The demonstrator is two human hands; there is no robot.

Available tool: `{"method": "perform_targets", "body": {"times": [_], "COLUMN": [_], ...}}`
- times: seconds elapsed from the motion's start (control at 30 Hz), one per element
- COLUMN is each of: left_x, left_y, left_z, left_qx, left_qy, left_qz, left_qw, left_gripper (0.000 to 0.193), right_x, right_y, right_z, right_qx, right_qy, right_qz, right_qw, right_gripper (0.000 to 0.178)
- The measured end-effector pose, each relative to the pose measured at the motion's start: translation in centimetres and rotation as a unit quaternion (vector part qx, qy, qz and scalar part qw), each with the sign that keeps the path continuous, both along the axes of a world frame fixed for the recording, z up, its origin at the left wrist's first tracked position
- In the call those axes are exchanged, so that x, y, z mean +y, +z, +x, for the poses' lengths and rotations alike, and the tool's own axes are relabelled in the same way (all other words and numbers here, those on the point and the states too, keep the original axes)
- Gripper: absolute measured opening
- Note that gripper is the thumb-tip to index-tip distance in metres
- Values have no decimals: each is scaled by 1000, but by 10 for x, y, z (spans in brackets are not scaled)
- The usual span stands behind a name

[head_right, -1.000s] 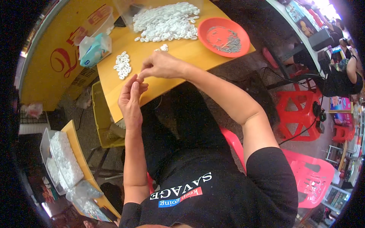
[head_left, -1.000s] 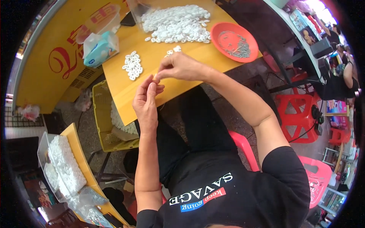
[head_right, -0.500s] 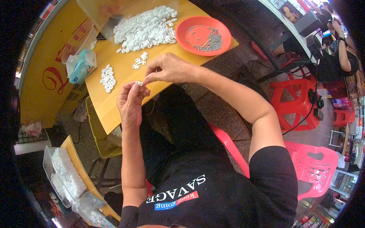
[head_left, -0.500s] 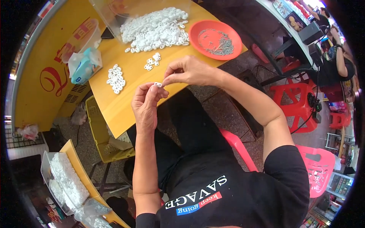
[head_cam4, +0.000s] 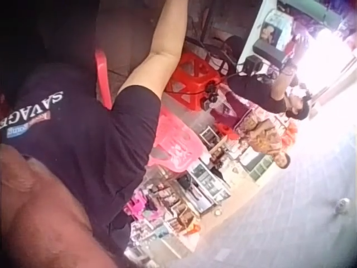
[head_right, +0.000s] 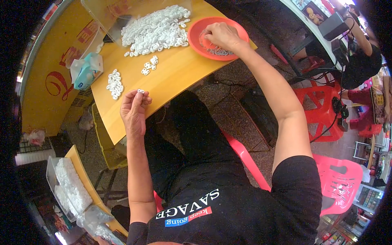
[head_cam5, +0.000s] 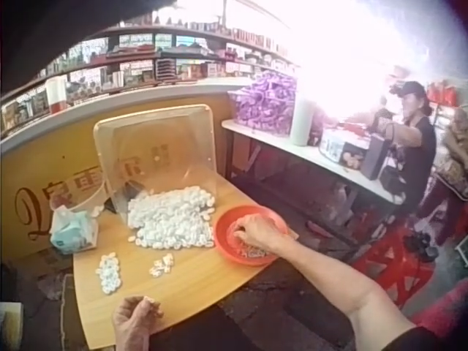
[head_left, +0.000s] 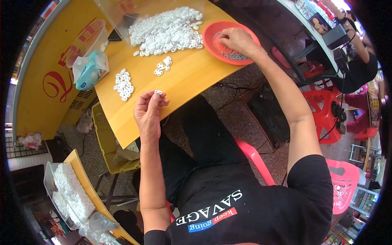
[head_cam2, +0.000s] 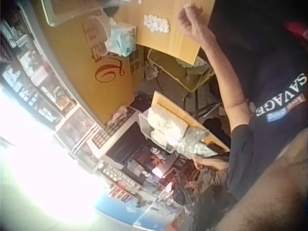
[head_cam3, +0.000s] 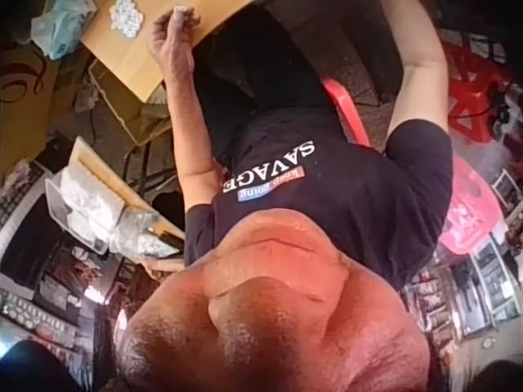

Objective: Assembling small white plastic components by inserting metal rings or clips into them by hand.

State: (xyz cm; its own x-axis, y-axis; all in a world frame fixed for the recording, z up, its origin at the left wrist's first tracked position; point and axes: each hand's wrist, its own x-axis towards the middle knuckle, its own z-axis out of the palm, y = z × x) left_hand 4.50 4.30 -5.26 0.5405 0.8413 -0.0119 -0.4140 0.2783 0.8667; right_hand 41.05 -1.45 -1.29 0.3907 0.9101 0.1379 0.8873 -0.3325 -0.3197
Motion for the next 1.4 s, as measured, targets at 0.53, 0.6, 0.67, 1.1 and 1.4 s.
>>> {"method": "perform_targets", "body": {"times": [0.53,0.6,0.67,1.1,1.4], "left_x": [-10,-12,-16,-34,-38], "left_y": [16,21,26,49,54], "left_z": [-3,-9,-10,-26,-29], "left_qx": [-36,-46,-65,-57,-42], "left_qy": [7,9,6,28,46], "left_qz": [-54,-58,-61,-7,36], "left_qw": [998,997,996,998,997], "left_gripper": [13,13,12,14,13], "right_x": [-7,-3,-8,-12,-13], "right_y": [11,16,28,32,29], "right_z": [-7,-34,-63,-226,-235], "right_qx": [62,232,328,625,658], "right_qy": [75,72,97,198,192], "right_qz": [194,212,135,141,145], "right_qw": [976,947,930,742,714], "right_gripper": [26,26,25,18,21]}}
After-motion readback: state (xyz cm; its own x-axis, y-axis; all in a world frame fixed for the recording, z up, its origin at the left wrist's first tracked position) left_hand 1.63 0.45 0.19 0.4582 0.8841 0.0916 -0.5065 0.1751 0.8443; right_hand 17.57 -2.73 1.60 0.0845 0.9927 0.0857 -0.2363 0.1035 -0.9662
